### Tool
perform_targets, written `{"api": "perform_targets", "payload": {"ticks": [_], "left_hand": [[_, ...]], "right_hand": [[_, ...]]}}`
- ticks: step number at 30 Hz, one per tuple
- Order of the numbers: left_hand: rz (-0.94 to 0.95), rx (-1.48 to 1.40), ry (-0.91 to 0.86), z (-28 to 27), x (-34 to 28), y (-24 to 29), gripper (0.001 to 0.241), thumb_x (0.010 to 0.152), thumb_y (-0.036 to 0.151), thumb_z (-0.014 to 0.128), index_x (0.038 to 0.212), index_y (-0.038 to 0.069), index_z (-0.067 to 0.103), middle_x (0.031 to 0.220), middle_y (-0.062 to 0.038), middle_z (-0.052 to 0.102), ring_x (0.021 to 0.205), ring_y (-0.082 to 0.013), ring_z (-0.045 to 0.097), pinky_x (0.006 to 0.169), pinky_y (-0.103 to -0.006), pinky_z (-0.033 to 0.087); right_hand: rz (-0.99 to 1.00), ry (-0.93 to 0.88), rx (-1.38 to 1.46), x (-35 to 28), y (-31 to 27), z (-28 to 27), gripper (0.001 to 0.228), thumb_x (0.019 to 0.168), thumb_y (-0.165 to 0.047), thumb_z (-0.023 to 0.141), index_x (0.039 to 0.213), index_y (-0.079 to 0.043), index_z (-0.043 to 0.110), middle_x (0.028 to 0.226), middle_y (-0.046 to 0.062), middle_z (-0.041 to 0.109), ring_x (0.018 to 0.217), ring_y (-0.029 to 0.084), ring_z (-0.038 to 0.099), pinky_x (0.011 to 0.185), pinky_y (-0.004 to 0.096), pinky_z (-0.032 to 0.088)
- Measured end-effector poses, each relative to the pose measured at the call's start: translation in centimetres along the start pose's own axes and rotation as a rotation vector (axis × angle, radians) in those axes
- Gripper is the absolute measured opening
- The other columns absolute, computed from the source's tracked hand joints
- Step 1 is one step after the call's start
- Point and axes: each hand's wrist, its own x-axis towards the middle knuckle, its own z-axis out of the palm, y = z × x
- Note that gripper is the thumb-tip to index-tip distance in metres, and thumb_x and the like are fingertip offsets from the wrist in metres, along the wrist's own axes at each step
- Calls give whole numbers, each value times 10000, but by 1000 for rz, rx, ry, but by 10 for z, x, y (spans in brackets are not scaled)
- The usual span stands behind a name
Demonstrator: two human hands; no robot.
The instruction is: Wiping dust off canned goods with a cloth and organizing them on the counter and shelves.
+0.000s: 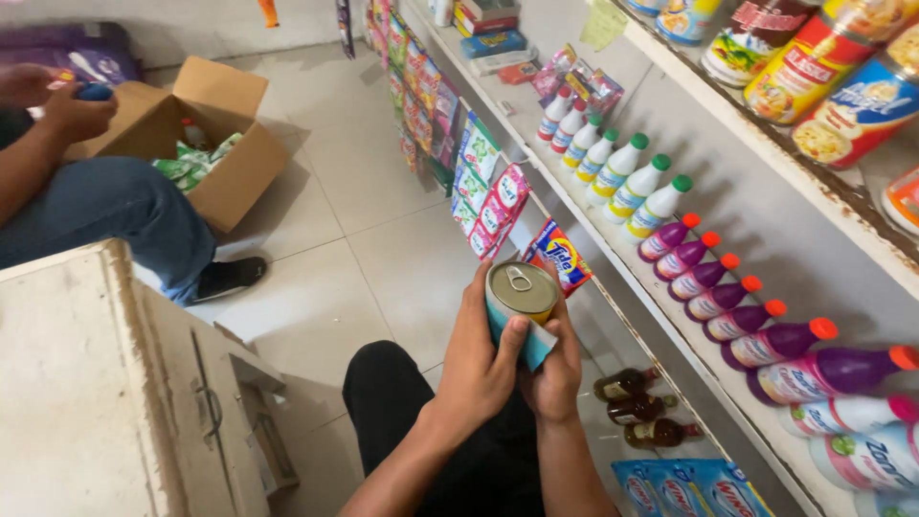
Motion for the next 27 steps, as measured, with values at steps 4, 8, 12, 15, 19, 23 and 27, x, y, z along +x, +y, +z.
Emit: {"api": "perform_targets", "payload": {"ticks": [4, 8, 12, 15, 19, 23, 27], "left_hand": [[43, -14, 107, -11, -2, 3, 672, 1056, 344, 421, 1566, -51, 232, 1458, -308, 481, 1303, -493, 523, 1064, -544, 442], [64, -131, 211, -28, 3, 5, 609, 1090, 424, 292, 1476, -39, 383, 1391, -239, 575, 1253, -341, 600, 1073, -429, 466], [58, -184, 268, -41, 6, 12, 505, 1083, 335, 376, 1406, -31, 507, 1307, -184, 653, 1160, -265, 624, 1027, -382, 487], [82, -96, 318, -41, 7, 22, 483, 1096, 320, 355, 1368, -38, 532, 1318, -195, 653, 1158, -278, 650, 1014, -382, 510], [121, -13, 314, -42, 6, 26, 528, 1100, 351, 315, 1441, -33, 434, 1381, -220, 590, 1212, -322, 621, 1039, -404, 485], [49, 24, 258, -43, 6, 18, 541, 1088, 354, 322, 1465, -26, 402, 1426, -234, 559, 1265, -346, 602, 1061, -420, 472], [71, 34, 313, -45, 5, 14, 538, 1093, 351, 333, 1447, -44, 425, 1394, -227, 579, 1220, -336, 623, 1032, -406, 491]], "right_hand": [[90, -179, 6, -2, -12, 7, 698, 1006, -170, 430, 1626, 17, 170, 1646, 218, 323, 1517, 297, 315, 1261, 448, 218], [204, -418, -160, -8, -22, 9, 866, 926, -1, 472, 1647, -53, -4, 1692, 180, 237, 1538, 292, 293, 1242, 407, 236], [280, -444, -78, -4, -1, 3, 766, 959, -49, 527, 1631, -5, 161, 1626, 174, 364, 1465, 266, 395, 1195, 376, 318], [285, -391, -58, -2, 8, 2, 655, 989, -129, 579, 1573, -11, 308, 1500, 162, 499, 1320, 244, 522, 1105, 349, 407], [215, -433, -196, 7, 3, 9, 701, 962, -154, 589, 1582, -39, 283, 1549, 131, 429, 1381, 249, 481, 1149, 366, 378], [198, -390, -271, 3, 23, -11, 748, 949, -190, 615, 1592, -42, 262, 1622, 105, 302, 1433, 266, 428, 1160, 393, 391], [186, -434, -349, 6, 27, -11, 637, 980, -160, 577, 1553, -47, 323, 1523, 126, 420, 1374, 270, 471, 1170, 417, 374]]}}
